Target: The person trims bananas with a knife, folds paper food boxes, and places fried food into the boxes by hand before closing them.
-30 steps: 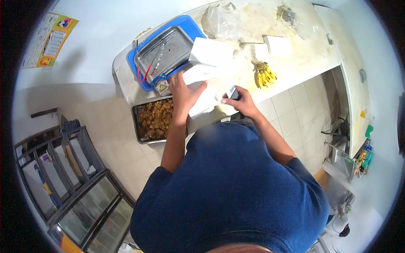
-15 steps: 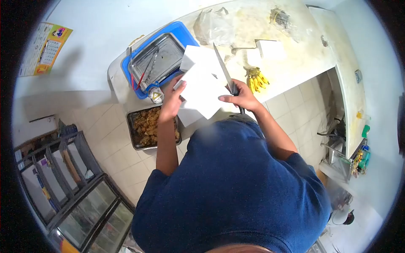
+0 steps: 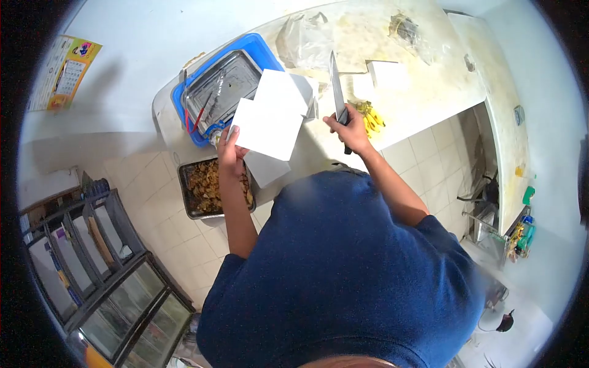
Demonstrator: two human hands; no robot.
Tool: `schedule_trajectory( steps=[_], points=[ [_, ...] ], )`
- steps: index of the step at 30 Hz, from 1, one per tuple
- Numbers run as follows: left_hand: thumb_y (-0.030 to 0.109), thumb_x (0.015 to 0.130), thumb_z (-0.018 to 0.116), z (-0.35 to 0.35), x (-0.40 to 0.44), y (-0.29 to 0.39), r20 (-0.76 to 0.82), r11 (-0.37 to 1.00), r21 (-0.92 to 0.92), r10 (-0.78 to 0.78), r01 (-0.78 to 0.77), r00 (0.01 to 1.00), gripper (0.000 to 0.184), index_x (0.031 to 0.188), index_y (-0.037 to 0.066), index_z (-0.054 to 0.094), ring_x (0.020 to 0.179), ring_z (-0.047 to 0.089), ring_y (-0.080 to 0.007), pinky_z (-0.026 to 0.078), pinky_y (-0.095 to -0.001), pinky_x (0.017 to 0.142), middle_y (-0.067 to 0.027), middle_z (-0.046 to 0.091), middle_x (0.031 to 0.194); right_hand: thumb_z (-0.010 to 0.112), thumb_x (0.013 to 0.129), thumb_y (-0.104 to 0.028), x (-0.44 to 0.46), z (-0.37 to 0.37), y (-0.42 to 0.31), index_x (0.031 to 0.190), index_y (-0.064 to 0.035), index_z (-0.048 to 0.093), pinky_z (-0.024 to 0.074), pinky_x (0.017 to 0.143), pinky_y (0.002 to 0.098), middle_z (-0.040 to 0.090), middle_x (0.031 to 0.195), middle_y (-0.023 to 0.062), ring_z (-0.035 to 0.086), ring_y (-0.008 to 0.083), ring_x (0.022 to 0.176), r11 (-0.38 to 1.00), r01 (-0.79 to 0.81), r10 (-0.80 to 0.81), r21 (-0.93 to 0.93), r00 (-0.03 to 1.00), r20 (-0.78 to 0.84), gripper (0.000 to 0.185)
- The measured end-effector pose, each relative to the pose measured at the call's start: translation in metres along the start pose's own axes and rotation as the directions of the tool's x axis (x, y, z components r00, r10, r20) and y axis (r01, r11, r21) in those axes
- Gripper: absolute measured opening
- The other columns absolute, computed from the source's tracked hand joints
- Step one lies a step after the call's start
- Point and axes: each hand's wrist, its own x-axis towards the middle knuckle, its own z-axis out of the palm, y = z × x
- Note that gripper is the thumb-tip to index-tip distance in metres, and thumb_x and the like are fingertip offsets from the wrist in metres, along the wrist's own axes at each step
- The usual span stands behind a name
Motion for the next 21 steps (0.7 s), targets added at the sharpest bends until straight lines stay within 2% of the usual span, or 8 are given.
schedule_trajectory(
  steps=[5, 7, 9, 10, 13, 16, 19, 21],
  points=[
    [0.028, 0.093, 0.064, -0.026, -0.005, -0.016, -0.183, 0.988, 0.152, 0.011, 0.017, 0.983, 0.046, 0.129, 0.000, 0.053, 0.097, 0.061, -0.0197, 0.049, -0.0337, 0.083, -0.0096, 0.062, 0.108, 0.073, 0.085, -0.020, 0.030, -0.033, 0.045, 0.090, 0.0001, 0.055, 0.0434, 0.045, 0.0276, 0.060, 0.066, 0.0060, 0.054, 0.0110, 0.052, 0.999, -0.042, 0.047, 0.023, 0.962, -0.269, 0.027],
    [0.029, 0.091, 0.065, -0.039, 0.001, -0.041, -0.191, 0.925, 0.365, 0.187, -0.108, 0.964, 0.044, 0.124, 0.001, 0.058, 0.097, 0.060, -0.0205, 0.048, -0.0333, 0.083, -0.0102, 0.062, 0.111, 0.072, 0.085, -0.018, 0.046, -0.062, 0.066, 0.082, -0.0006, 0.053, 0.0441, 0.049, 0.0287, 0.060, 0.067, 0.0062, 0.054, 0.0123, 0.053, 1.000, 0.021, -0.026, -0.016, 0.926, -0.376, 0.026],
    [0.029, 0.088, 0.068, -0.060, 0.009, -0.070, -0.165, 0.796, 0.575, 0.339, -0.189, 0.926, 0.045, 0.122, 0.002, 0.060, 0.098, 0.059, -0.0230, 0.047, -0.0344, 0.085, -0.0119, 0.061, 0.111, 0.073, 0.085, -0.019, 0.060, -0.094, 0.090, 0.081, -0.0006, 0.054, 0.0417, 0.053, 0.0284, 0.057, 0.065, 0.0047, 0.049, 0.0124, 0.056, 0.996, -0.088, 0.069, -0.018, 0.876, -0.478, 0.027],
    [0.029, 0.085, 0.070, -0.071, 0.014, -0.085, -0.141, 0.710, 0.672, 0.404, -0.213, 0.904, 0.047, 0.122, 0.002, 0.061, 0.098, 0.059, -0.0250, 0.047, -0.0356, 0.086, -0.0132, 0.061, 0.111, 0.073, 0.086, -0.022, 0.077, -0.113, 0.121, 0.079, -0.0035, 0.051, 0.0371, 0.041, 0.0291, 0.051, 0.059, 0.0020, 0.045, 0.0103, 0.046, 0.988, -0.116, 0.042, -0.101, 0.836, -0.546, 0.030],
    [0.024, 0.078, 0.072, -0.066, 0.015, -0.097, -0.035, 0.342, 0.908, 0.640, -0.244, 0.767, 0.048, 0.118, 0.000, 0.062, 0.102, 0.057, -0.0334, 0.045, -0.0426, 0.092, -0.0180, 0.059, 0.106, 0.078, 0.081, -0.027, 0.096, -0.157, 0.142, 0.074, -0.0034, 0.051, 0.0396, 0.042, 0.0303, 0.050, 0.057, 0.0024, 0.046, 0.0126, 0.045, 0.968, -0.160, 0.010, -0.192, 0.794, -0.608, 0.036],
    [0.021, 0.079, 0.068, -0.020, -0.002, -0.071, 0.070, 0.077, 0.966, 0.841, -0.247, 0.536, 0.039, 0.111, -0.001, 0.063, 0.105, 0.056, -0.0359, 0.044, -0.0457, 0.094, -0.0198, 0.057, 0.109, 0.082, 0.075, -0.032, 0.120, -0.204, 0.169, 0.068, -0.0016, 0.055, 0.0454, 0.048, 0.0340, 0.057, 0.059, 0.0082, 0.051, 0.0170, 0.046, 0.906, -0.277, 0.002, -0.319, 0.758, -0.653, 0.041],
    [0.014, 0.078, 0.066, 0.040, -0.025, -0.032, 0.282, -0.093, 0.924, 0.820, -0.370, 0.498, 0.030, 0.104, 0.000, 0.063, 0.097, 0.058, -0.0354, 0.047, -0.0433, 0.087, -0.0191, 0.059, 0.102, 0.082, 0.074, -0.031, 0.135, -0.242, 0.164, 0.069, 0.0023, 0.057, 0.0469, 0.055, 0.0388, 0.056, 0.057, 0.0140, 0.053, 0.0248, 0.050, 0.760, -0.221, -0.202, -0.611, 0.814, -0.545, 0.042],
    [0.010, 0.078, 0.064, 0.071, -0.027, -0.036, 0.332, 0.078, 0.851, 0.687, -0.520, 0.646, 0.026, 0.102, 0.001, 0.063, 0.089, 0.060, -0.0342, 0.049, -0.0420, 0.081, -0.0176, 0.061, 0.095, 0.081, 0.075, -0.033, 0.155, -0.268, 0.188, 0.069, 0.0019, 0.058, 0.0472, 0.057, 0.0383, 0.057, 0.059, 0.0140, 0.054, 0.0245, 0.052, 0.705, -0.153, -0.282, -0.692, 0.835, -0.472, 0.042]
  ],
)
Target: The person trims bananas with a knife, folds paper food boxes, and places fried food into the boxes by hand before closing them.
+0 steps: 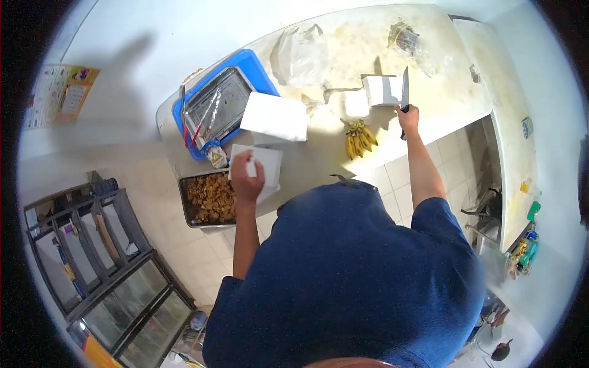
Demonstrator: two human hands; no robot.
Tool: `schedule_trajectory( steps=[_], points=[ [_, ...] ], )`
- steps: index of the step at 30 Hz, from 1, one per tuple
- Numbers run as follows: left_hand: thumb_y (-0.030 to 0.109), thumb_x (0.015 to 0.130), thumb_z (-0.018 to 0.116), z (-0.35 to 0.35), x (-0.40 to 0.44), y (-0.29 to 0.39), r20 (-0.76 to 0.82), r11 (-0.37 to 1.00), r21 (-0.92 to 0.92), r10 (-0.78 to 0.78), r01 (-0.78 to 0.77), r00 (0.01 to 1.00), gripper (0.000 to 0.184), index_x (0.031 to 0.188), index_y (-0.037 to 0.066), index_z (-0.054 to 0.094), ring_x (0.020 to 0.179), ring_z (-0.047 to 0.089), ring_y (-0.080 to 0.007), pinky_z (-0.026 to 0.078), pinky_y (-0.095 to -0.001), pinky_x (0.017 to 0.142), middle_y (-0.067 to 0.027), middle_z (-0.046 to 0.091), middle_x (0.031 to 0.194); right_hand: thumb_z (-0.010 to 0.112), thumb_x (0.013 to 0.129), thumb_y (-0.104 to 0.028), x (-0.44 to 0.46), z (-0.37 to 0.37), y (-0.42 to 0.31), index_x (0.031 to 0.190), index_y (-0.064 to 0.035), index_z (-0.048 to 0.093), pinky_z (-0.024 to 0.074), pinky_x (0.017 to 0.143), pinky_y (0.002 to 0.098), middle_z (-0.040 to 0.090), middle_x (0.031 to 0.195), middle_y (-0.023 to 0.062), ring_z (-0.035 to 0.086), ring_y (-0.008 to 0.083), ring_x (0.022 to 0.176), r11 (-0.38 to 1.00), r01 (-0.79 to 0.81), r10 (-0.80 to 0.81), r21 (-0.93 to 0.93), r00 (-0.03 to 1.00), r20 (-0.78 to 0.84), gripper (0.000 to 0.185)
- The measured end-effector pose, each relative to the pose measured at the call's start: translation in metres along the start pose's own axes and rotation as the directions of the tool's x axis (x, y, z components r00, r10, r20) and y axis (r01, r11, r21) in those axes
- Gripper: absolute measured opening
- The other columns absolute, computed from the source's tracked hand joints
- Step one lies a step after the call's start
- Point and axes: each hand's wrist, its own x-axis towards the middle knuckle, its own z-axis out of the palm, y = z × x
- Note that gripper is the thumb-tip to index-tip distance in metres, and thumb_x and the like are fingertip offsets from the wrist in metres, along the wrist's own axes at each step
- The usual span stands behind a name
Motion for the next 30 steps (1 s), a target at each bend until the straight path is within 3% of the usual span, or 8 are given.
schedule_trajectory(
  steps=[7, 9, 11, 17, 21, 25, 29, 30],
  points=[
    [0.009, 0.084, 0.063, 0.130, 0.036, 0.113, 0.491, 0.927, -0.374, 0.163, 0.038, 0.856, 0.027, 0.109, 0.000, 0.063, 0.085, 0.065, -0.0306, 0.052, -0.0389, 0.079, -0.0165, 0.065, 0.089, 0.077, 0.079, -0.029, 0.034, -0.016, -0.001, 0.073, 0.0028, 0.057, 0.0482, 0.062, 0.0390, 0.060, 0.068, 0.0132, 0.055, 0.0250, 0.061, 0.945, -0.284, 0.253, 0.161, 0.949, 0.188, 0.037],
    [0.013, 0.087, 0.063, 0.181, 0.057, 0.143, 0.566, 0.846, -0.504, 0.171, 0.174, 0.806, 0.047, 0.131, -0.001, 0.051, 0.100, 0.064, -0.0276, 0.051, -0.0378, 0.088, -0.0178, 0.062, 0.110, 0.074, 0.083, -0.027, 0.039, -0.001, 0.015, 0.090, 0.0002, 0.065, 0.0455, 0.060, 0.0328, 0.058, 0.069, 0.0050, 0.050, 0.0156, 0.061, 0.926, -0.236, 0.176, 0.296, 0.961, 0.215, 0.030],
    [0.017, 0.090, 0.062, 0.249, 0.065, 0.153, 0.699, 0.614, -0.575, 0.024, 0.541, 0.714, 0.071, 0.148, 0.000, 0.025, 0.113, 0.060, -0.0250, 0.048, -0.0377, 0.096, -0.0190, 0.050, 0.134, 0.073, 0.085, -0.024, 0.039, -0.001, 0.010, 0.099, 0.0005, 0.065, 0.0446, 0.059, 0.0317, 0.059, 0.070, 0.0030, 0.049, 0.0137, 0.061, 0.934, -0.171, 0.089, 0.312, 0.962, 0.259, 0.029],
    [0.028, 0.090, 0.066, 0.374, 0.083, 0.152, 0.801, 0.646, -0.406, -0.088, 0.646, 0.592, 0.100, 0.151, -0.002, -0.007, 0.114, 0.057, -0.0259, 0.050, -0.0311, 0.089, -0.0213, 0.029, 0.151, 0.074, 0.084, -0.029, 0.022, -0.005, -0.002, 0.086, 0.0017, 0.061, 0.0429, 0.056, 0.0312, 0.056, 0.065, 0.0047, 0.050, 0.0138, 0.059, 0.919, -0.225, 0.116, 0.324, 0.939, 0.323, 0.033],
    [0.028, 0.087, 0.067, 0.408, 0.072, 0.133, 0.746, 0.693, -0.327, -0.228, 0.642, 0.626, 0.097, 0.153, 0.001, 0.001, 0.098, 0.061, -0.0241, 0.053, -0.0339, 0.078, -0.0188, 0.035, 0.145, 0.074, 0.086, -0.029, 0.012, -0.004, 0.016, 0.082, -0.0013, 0.057, 0.0476, 0.056, 0.0307, 0.058, 0.072, 0.0043, 0.054, 0.0131, 0.064, 0.816, -0.426, 0.287, 0.391, 0.886, 0.365, 0.032],
    [0.029, 0.091, 0.059, 0.343, 0.086, 0.157, 0.835, 0.522, -0.352, -0.201, 0.777, 0.513, 0.063, 0.143, 0.002, 0.036, 0.086, 0.059, -0.0190, 0.050, -0.0304, 0.070, -0.0130, 0.055, 0.125, 0.072, 0.088, -0.019, 0.006, -0.048, 0.012, 0.082, -0.0046, 0.051, 0.0603, 0.065, 0.0365, 0.055, 0.087, 0.0051, 0.057, 0.0151, 0.074, 0.379, -0.628, 0.334, 0.680, 0.778, 0.532, 0.026],
    [0.038, 0.095, 0.052, 0.321, 0.086, 0.135, 0.798, 0.331, -0.371, -0.365, 0.868, 0.480, 0.048, 0.131, 0.005, 0.048, 0.085, 0.058, -0.0176, 0.048, -0.0312, 0.071, -0.0110, 0.060, 0.115, 0.072, 0.088, -0.017, 0.008, -0.093, -0.003, 0.076, -0.0092, 0.046, 0.0549, 0.056, 0.0294, 0.054, 0.075, 0.0006, 0.055, 0.0098, 0.067, 0.465, -0.561, 0.205, 0.685, 0.821, 0.533, 0.030],
    [0.040, 0.096, 0.050, 0.313, 0.090, 0.135, 0.816, 0.239, -0.358, -0.390, 0.902, 0.427, 0.049, 0.130, 0.006, 0.048, 0.085, 0.058, -0.0173, 0.048, -0.0323, 0.072, -0.0111, 0.060, 0.114, 0.073, 0.088, -0.016, 0.011, -0.111, -0.012, 0.075, -0.0100, 0.046, 0.0538, 0.067, 0.0290, 0.055, 0.077, -0.0009, 0.060, 0.0117, 0.080, 0.524, -0.576, 0.143, 0.627, 0.785, 0.602, 0.031]
  ],
)
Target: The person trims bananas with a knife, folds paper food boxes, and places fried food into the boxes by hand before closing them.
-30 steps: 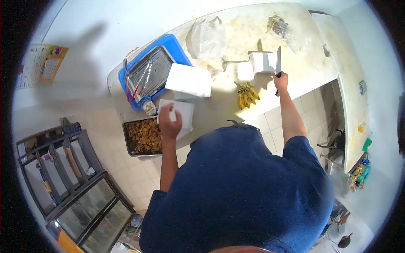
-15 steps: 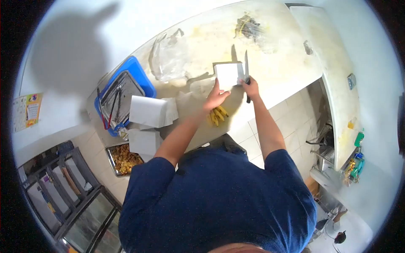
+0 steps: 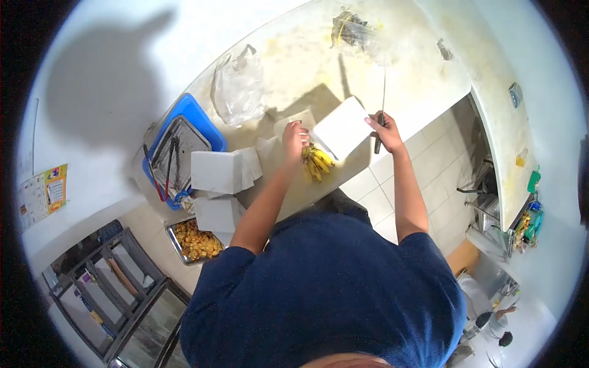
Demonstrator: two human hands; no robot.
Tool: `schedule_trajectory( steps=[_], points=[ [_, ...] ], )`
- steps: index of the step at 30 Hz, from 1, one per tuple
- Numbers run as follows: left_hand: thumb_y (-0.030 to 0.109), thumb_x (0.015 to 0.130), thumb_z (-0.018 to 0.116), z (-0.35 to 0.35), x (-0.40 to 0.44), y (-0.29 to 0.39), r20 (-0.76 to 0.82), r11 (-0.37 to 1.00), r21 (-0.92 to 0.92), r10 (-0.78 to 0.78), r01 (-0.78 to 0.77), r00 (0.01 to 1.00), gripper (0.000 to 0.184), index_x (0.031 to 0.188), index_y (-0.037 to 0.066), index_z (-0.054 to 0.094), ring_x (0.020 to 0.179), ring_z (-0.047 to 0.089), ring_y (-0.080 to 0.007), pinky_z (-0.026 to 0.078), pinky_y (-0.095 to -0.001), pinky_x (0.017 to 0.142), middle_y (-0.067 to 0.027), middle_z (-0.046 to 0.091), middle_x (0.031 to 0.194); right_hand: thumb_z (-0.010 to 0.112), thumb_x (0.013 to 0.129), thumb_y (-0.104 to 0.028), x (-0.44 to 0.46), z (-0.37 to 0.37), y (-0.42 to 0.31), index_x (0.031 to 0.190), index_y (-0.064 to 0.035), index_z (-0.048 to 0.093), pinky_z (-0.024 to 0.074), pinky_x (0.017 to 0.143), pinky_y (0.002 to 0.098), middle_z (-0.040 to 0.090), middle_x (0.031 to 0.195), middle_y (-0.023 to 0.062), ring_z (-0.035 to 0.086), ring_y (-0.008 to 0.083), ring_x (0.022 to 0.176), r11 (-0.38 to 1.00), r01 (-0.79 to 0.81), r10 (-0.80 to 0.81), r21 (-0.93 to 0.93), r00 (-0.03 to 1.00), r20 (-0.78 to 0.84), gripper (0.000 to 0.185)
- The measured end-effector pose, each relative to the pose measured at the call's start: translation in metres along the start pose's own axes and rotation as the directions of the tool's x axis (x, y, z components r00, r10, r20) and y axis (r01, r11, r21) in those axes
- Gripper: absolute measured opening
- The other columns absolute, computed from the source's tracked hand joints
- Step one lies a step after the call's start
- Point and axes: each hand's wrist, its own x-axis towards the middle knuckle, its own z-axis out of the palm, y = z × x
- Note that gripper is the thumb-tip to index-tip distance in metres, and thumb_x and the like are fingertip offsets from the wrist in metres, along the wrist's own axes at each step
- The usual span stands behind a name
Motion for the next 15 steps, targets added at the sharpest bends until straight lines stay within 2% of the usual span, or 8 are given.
schedule_trajectory(
  steps=[1, 2, 4, 5, 6, 9, 12, 15],
  points=[
    [0.043, 0.096, 0.049, -0.005, -0.002, 0.003, -0.006, 0.995, -0.079, -0.057, 0.056, 0.998, 0.049, 0.129, 0.007, 0.049, 0.085, 0.058, -0.0171, 0.048, -0.0333, 0.073, -0.0112, 0.060, 0.114, 0.073, 0.088, -0.016, -0.006, 0.004, -0.011, 0.075, -0.0101, 0.045, 0.0524, 0.071, 0.0290, 0.055, 0.078, -0.0010, 0.061, 0.0128, 0.086, 0.998, 0.046, -0.043, -0.042, 0.997, 0.059, 0.031],
    [0.049, 0.097, 0.047, -0.010, 0.001, 0.001, 0.118, 0.967, -0.165, -0.174, 0.192, 0.978, 0.054, 0.131, 0.007, 0.048, 0.096, 0.060, -0.0195, 0.050, -0.0375, 0.082, -0.0122, 0.061, 0.118, 0.073, 0.088, -0.016, -0.012, 0.008, -0.020, 0.075, -0.0101, 0.045, 0.0509, 0.075, 0.0289, 0.056, 0.079, -0.0011, 0.062, 0.0139, 0.092, 0.992, 0.093, -0.083, -0.082, 0.989, 0.119, 0.031],
    [0.054, 0.096, 0.046, -0.011, -0.009, 0.007, 0.444, 0.890, -0.271, -0.223, 0.367, 0.868, 0.056, 0.128, 0.008, 0.049, 0.095, 0.062, -0.0196, 0.052, -0.0387, 0.079, -0.0120, 0.062, 0.116, 0.072, 0.088, -0.015, -0.019, 0.016, -0.035, 0.075, -0.0100, 0.045, 0.0450, 0.086, 0.0285, 0.059, 0.083, -0.0001, 0.061, 0.0177, 0.112, 0.981, 0.146, -0.109, -0.128, 0.960, 0.257, 0.031],
    [0.056, 0.096, 0.046, -0.011, -0.014, 0.009, 0.594, 0.837, -0.295, -0.217, 0.461, 0.774, 0.057, 0.127, 0.008, 0.049, 0.095, 0.063, -0.0196, 0.053, -0.0393, 0.078, -0.0120, 0.062, 0.116, 0.072, 0.088, -0.015, -0.020, 0.025, -0.041, 0.075, -0.0101, 0.045, 0.0453, 0.086, 0.0286, 0.059, 0.083, 0.0001, 0.061, 0.0177, 0.112, 0.980, 0.157, -0.115, -0.122, 0.948, 0.295, 0.031],
    [0.060, 0.095, 0.043, -0.004, -0.029, 0.015, 0.651, 0.816, -0.305, -0.198, 0.491, 0.733, 0.064, 0.132, 0.008, 0.049, 0.107, 0.062, -0.0229, 0.052, -0.0420, 0.088, -0.0103, 0.061, 0.123, 0.072, 0.088, -0.015, -0.020, 0.036, -0.049, 0.075, -0.0101, 0.044, 0.0456, 0.086, 0.0286, 0.060, 0.083, 0.0002, 0.061, 0.0177, 0.112, 0.979, 0.168, -0.121, -0.115, 0.935, 0.333, 0.031],
    [0.065, 0.095, 0.037, -0.010, -0.048, 0.002, 0.585, 0.855, -0.395, -0.049, 0.337, 0.809, 0.074, 0.138, 0.007, 0.048, 0.111, 0.060, -0.0267, 0.048, -0.0426, 0.096, -0.0122, 0.059, 0.127, 0.072, 0.088, -0.014, -0.037, 0.070, -0.067, 0.076, -0.0104, 0.043, 0.0464, 0.085, 0.0288, 0.058, 0.082, -0.0003, 0.061, 0.0180, 0.113, 0.973, 0.203, -0.143, -0.105, 0.900, 0.412, 0.031],
    [0.066, 0.094, 0.035, -0.022, -0.079, 0.007, 0.647, 0.808, -0.506, 0.124, 0.302, 0.753, 0.081, 0.146, 0.005, 0.035, 0.123, 0.053, -0.0331, 0.043, -0.0474, 0.105, -0.0176, 0.049, 0.140, 0.072, 0.088, -0.016, -0.041, 0.095, -0.073, 0.077, -0.0096, 0.043, 0.0478, 0.083, 0.0297, 0.064, 0.089, 0.0035, 0.061, 0.0186, 0.111, 0.963, 0.256, -0.184, -0.080, 0.850, 0.494, 0.032],
    [0.073, 0.090, 0.036, -0.024, -0.131, 0.040, 0.787, 0.756, -0.575, 0.408, 0.312, 0.463, 0.092, 0.149, 0.004, 0.027, 0.128, 0.047, -0.0381, 0.040, -0.0496, 0.107, -0.0205, 0.041, 0.145, 0.070, 0.090, -0.011, -0.053, 0.127, -0.088, 0.079, -0.0091, 0.045, 0.0476, 0.085, 0.0306, 0.065, 0.090, 0.0053, 0.060, 0.0214, 0.118, 0.954, 0.272, -0.165, -0.124, 0.826, 0.539, 0.027]
  ],
)
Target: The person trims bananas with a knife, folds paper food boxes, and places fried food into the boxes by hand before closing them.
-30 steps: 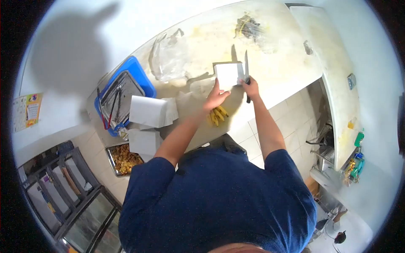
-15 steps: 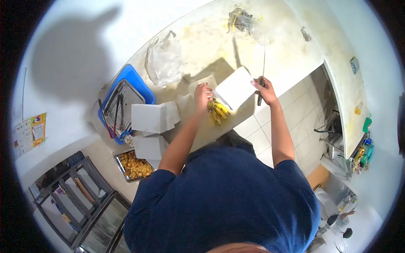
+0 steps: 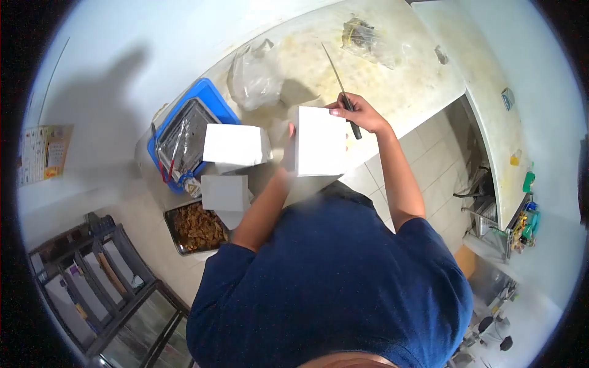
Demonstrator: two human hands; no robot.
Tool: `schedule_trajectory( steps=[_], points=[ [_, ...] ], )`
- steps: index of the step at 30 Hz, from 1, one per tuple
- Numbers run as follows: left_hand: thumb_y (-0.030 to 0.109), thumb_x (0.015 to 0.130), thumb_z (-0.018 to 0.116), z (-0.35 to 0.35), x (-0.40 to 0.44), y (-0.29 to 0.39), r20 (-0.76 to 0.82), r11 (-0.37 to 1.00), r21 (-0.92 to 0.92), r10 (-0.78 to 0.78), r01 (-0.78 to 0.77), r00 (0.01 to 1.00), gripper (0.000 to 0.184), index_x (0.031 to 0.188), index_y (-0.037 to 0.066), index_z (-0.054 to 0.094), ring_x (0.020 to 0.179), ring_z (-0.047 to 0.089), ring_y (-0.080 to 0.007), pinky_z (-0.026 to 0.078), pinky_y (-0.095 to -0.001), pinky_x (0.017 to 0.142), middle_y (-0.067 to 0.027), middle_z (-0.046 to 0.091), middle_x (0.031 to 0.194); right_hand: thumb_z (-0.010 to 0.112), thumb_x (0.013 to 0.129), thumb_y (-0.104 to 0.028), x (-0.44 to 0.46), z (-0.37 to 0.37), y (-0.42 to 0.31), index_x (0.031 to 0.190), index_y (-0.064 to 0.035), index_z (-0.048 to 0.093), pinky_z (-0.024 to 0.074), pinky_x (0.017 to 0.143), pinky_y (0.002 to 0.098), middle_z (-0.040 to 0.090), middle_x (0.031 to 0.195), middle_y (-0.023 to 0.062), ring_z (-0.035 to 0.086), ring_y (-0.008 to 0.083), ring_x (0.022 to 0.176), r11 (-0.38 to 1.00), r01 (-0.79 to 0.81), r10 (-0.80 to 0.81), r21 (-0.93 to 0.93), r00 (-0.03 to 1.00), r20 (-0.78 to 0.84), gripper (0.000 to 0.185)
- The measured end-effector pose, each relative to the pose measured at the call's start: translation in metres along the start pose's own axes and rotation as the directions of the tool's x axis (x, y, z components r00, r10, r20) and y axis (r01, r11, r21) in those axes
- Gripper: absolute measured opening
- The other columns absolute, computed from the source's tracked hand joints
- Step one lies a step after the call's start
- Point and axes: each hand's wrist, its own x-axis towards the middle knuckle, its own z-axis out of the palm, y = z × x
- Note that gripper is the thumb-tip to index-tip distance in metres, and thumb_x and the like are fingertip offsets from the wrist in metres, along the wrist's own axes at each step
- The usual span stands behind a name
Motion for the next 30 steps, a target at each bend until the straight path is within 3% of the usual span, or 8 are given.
schedule_trajectory(
  steps=[8, 10, 13, 17, 24, 25, 27, 30],
  points=[
    [0.063, 0.082, 0.064, -0.058, -0.083, 0.004, -0.389, 0.959, 0.211, 0.262, -0.191, 0.883, 0.088, 0.142, 0.004, 0.037, 0.122, 0.053, -0.0289, 0.044, -0.0450, 0.102, -0.0125, 0.052, 0.134, 0.079, 0.082, -0.031, -0.006, 0.071, -0.008, 0.120, 0.0055, 0.058, 0.0475, 0.090, 0.0323, 0.061, 0.125, 0.0169, 0.058, 0.0164, 0.099, 0.972, -0.091, 0.026, -0.218, 0.959, -0.281, 0.057],
    [0.050, 0.075, 0.079, -0.046, -0.092, 0.012, -0.346, 0.968, 0.150, 0.243, -0.202, 0.906, 0.089, 0.140, 0.005, 0.039, 0.120, 0.053, -0.0282, 0.045, -0.0446, 0.102, -0.0106, 0.054, 0.130, 0.090, 0.065, -0.042, -0.025, 0.099, -0.020, 0.122, 0.0085, 0.057, 0.0455, 0.068, 0.0275, 0.051, 0.085, 0.0000, 0.049, 0.0116, 0.075, 0.969, -0.064, -0.020, -0.238, 0.942, -0.336, 0.083],
    [0.036, 0.070, 0.086, -0.036, -0.104, 0.013, -0.340, 0.963, 0.154, 0.262, -0.221, 0.903, 0.088, 0.138, 0.004, 0.040, 0.121, 0.052, -0.0277, 0.044, -0.0441, 0.103, -0.0105, 0.054, 0.129, 0.093, 0.056, -0.043, -0.049, 0.136, -0.033, 0.122, 0.0114, 0.055, 0.0501, 0.081, 0.0329, 0.063, 0.096, 0.0145, 0.062, 0.0259, 0.088, 0.899, -0.040, -0.082, -0.436, 0.963, -0.257, 0.094],
    [0.042, 0.070, 0.085, -0.027, -0.118, 0.019, -0.304, 0.903, 0.390, 0.313, -0.183, 0.900, 0.092, 0.140, 0.006, 0.038, 0.127, 0.049, -0.0278, 0.045, -0.0446, 0.103, -0.0090, 0.050, 0.135, 0.090, 0.056, -0.033, -0.063, 0.175, -0.051, 0.124, 0.0089, 0.053, 0.0411, 0.104, 0.0393, 0.052, 0.130, 0.0297, 0.050, 0.0378, 0.124, 0.773, 0.079, -0.173, -0.629, 0.981, -0.090, 0.088],
    [0.079, 0.073, 0.057, 0.032, -0.142, 0.044, -0.126, 0.961, -0.045, 0.264, -0.271, 0.956, 0.100, 0.146, 0.015, 0.035, 0.130, 0.046, -0.0308, 0.040, -0.0510, 0.107, -0.0094, 0.044, 0.144, 0.082, 0.057, -0.016, -0.063, 0.184, -0.070, 0.114, 0.0042, 0.059, 0.0347, 0.109, 0.0421, 0.032, 0.150, 0.0217, 0.032, 0.0389, 0.138, 0.604, 0.431, -0.309, -0.671, 0.902, 0.301, 0.064],
    [0.083, 0.076, 0.046, 0.017, -0.146, 0.042, -0.128, 0.790, 0.596, 0.268, -0.142, 0.955, 0.100, 0.147, 0.013, 0.033, 0.132, 0.043, -0.0341, 0.039, -0.0544, 0.107, -0.0129, 0.041, 0.146, 0.082, 0.058, -0.015, -0.064, 0.184, -0.075, 0.111, 0.0042, 0.059, 0.0348, 0.109, 0.0421, 0.032, 0.151, 0.0212, 0.031, 0.0388, 0.139, 0.595, 0.490, -0.314, -0.637, 0.871, 0.377, 0.061],
    [0.083, 0.079, 0.037, 0.006, -0.150, 0.044, -0.167, 0.423, 0.904, 0.238, 0.052, 0.957, 0.099, 0.148, 0.011, 0.031, 0.133, 0.042, -0.0374, 0.038, -0.0569, 0.106, -0.0169, 0.040, 0.147, 0.080, 0.060, -0.011, -0.068, 0.189, -0.088, 0.105, 0.0027, 0.058, 0.0335, 0.110, 0.0449, 0.029, 0.153, 0.0194, 0.028, 0.0382, 0.141, 0.585, 0.565, -0.306, -0.582, 0.818, 0.487, 0.052],
    [0.073, 0.082, 0.044, -0.001, -0.158, 0.044, -0.270, 0.829, 0.555, 0.102, 0.068, 0.958, 0.092, 0.146, 0.007, 0.034, 0.129, 0.046, -0.0376, 0.040, -0.0543, 0.106, -0.0181, 0.044, 0.143, 0.078, 0.061, -0.009, -0.078, 0.197, -0.094, 0.103, 0.0013, 0.058, 0.0321, 0.110, 0.0489, 0.028, 0.154, 0.0182, 0.025, 0.0386, 0.142, 0.327, 0.461, -0.120, -0.825, 0.886, 0.447, 0.047]
  ],
)
